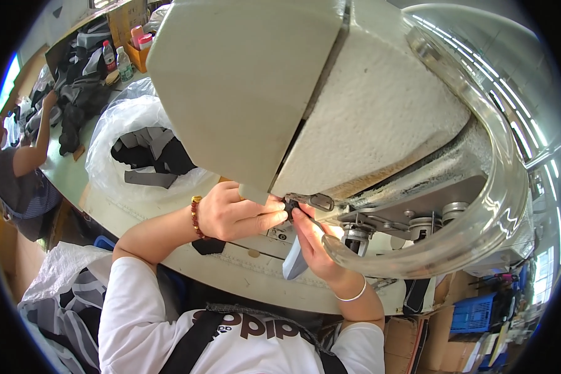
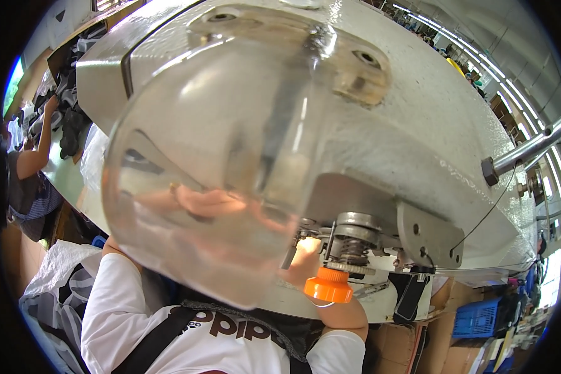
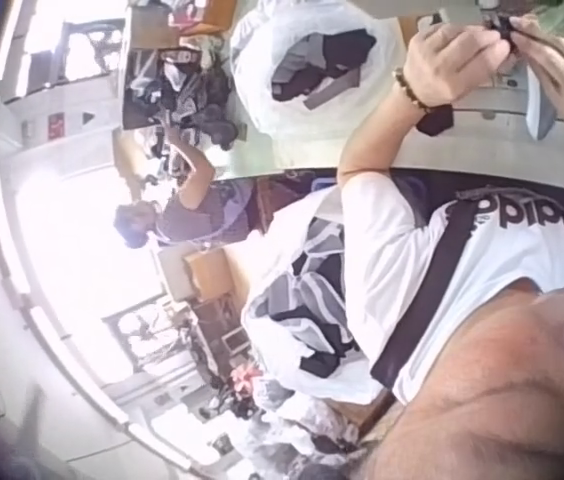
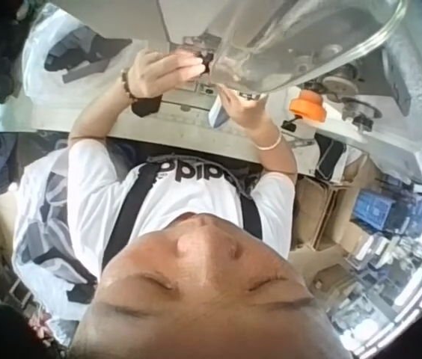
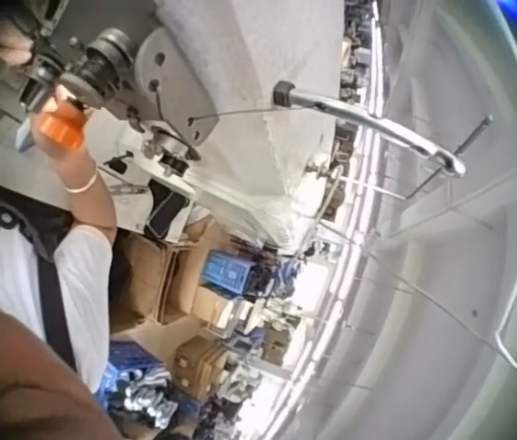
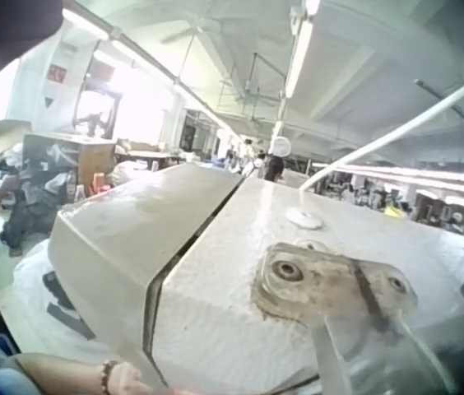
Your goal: Sewing fabric and mesh components of a shoe upper using an industrial sewing machine.
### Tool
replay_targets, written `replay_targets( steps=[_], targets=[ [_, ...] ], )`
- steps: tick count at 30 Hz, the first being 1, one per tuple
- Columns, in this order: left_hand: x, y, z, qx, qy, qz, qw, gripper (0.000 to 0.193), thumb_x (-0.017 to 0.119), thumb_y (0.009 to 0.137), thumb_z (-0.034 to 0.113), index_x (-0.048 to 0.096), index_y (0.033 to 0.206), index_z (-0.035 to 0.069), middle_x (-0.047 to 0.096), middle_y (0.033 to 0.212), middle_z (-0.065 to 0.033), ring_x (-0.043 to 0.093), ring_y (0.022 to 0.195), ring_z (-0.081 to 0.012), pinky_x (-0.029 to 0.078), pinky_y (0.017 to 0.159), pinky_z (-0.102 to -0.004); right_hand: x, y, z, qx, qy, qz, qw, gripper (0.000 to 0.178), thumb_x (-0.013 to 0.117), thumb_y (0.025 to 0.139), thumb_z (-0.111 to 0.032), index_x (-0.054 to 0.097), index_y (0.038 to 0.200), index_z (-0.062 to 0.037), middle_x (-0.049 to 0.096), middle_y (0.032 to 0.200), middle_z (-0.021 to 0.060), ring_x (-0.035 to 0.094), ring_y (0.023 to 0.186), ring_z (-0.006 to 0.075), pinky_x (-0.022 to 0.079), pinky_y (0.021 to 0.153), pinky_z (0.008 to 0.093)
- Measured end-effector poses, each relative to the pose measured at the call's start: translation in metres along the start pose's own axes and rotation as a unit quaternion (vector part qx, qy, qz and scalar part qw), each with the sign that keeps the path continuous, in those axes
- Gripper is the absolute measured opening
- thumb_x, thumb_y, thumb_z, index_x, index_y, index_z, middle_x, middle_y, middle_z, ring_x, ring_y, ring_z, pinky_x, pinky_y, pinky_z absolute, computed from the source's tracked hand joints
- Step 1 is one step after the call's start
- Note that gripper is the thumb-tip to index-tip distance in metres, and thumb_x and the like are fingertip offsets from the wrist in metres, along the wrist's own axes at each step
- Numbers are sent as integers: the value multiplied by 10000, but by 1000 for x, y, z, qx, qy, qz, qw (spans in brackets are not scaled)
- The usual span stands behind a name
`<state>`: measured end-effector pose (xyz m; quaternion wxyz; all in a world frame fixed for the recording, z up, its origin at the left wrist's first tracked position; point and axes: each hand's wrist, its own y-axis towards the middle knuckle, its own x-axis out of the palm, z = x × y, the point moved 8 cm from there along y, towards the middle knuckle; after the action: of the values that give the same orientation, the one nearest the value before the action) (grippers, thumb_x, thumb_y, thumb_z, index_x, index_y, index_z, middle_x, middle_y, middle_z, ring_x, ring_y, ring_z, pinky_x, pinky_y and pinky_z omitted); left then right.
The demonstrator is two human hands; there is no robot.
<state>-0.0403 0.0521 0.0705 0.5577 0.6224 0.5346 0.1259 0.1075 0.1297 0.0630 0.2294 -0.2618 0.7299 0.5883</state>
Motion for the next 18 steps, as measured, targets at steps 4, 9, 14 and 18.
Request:
replay_targets(
  steps=[4, 9, 14, 18],
  targets=[
    [-12, 4, -6, -42, -39, 4, 998, 246, 802, 772, 59, 795, 1018, 46, 744, 995, -44, 706, 844, -207, 568, 651, -334, 4, -5, 6, 2, -17, -10, 1000, 402, 757, 895, 94, 710, 1289, 28, 755, 1188, 202, 768, 923, 315, 611, 806, 338],
    [-7, 9, -11, -69, -88, -37, 993, 262, 816, 760, 58, 797, 1022, 51, 734, 997, -30, 693, 839, -208, 564, 659, -347, 18, -35, 30, 68, 55, -35, 996, 419, 736, 920, 86, 697, 1326, -5, 760, 1214, 164, 767, 903, 293, 597, 805, 314],
    [-9, 9, -3, -48, -24, -64, 996, 281, 809, 745, 46, 802, 1025, 64, 714, 1017, -20, 684, 889, -203, 571, 717, -353, 42, -43, 65, 222, 188, -50, 955, 398, 742, 912, 32, 662, 1297, -31, 732, 1139, 141, 727, 895, 270, 561, 816, 326],
    [-14, 15, -3, -44, -3, -81, 996, 324, 810, 710, 14, 812, 1031, 57, 732, 995, -54, 708, 865, -223, 591, 714, -357, -5, -22, 31, 20, 11, 46, 999, 176, 820, 822, -203, 737, 894, -66, 656, 727, 55, 599, 567, 286, 480, 577, 419]
  ],
)
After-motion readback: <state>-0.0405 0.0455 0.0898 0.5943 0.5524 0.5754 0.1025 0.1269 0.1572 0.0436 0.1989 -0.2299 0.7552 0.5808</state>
